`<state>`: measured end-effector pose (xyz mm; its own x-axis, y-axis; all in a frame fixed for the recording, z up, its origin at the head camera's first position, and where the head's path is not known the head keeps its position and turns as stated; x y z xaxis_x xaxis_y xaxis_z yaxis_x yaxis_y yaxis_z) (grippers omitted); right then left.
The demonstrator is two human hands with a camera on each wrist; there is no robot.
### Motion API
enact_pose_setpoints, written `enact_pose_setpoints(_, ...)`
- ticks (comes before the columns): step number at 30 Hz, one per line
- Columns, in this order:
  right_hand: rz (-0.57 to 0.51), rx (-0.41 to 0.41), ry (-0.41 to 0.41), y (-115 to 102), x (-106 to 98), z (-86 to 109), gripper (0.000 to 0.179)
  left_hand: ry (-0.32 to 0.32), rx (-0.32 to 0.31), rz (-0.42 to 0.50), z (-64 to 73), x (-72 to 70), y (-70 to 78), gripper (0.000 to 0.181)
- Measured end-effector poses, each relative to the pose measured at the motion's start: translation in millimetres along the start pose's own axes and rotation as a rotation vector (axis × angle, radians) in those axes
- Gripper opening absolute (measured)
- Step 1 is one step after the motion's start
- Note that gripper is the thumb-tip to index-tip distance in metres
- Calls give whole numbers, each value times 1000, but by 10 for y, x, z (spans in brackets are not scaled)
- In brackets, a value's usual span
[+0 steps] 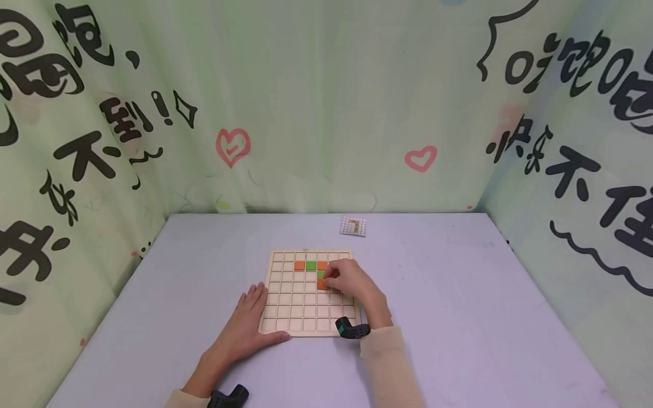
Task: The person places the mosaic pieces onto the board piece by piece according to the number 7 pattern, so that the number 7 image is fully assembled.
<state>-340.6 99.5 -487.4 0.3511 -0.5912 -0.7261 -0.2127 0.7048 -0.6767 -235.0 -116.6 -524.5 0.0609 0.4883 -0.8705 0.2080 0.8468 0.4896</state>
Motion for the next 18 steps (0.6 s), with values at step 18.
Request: enact_pose_setpoints(18, 11, -9, 1, 5, 22, -19, 5, -2, 5, 11, 0, -13, 17, 120)
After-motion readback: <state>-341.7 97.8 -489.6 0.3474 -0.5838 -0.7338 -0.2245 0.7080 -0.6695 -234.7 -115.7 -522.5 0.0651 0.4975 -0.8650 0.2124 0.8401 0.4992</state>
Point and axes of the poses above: each hand's wrist, its own z-axis away from the middle knuckle, its own x-axis out of the palm, y = z × x, the point moved 8 cm from there along -z, towards the middle knuckle, and after that the axes turned 1 degree about x, right-handed, at the moved point
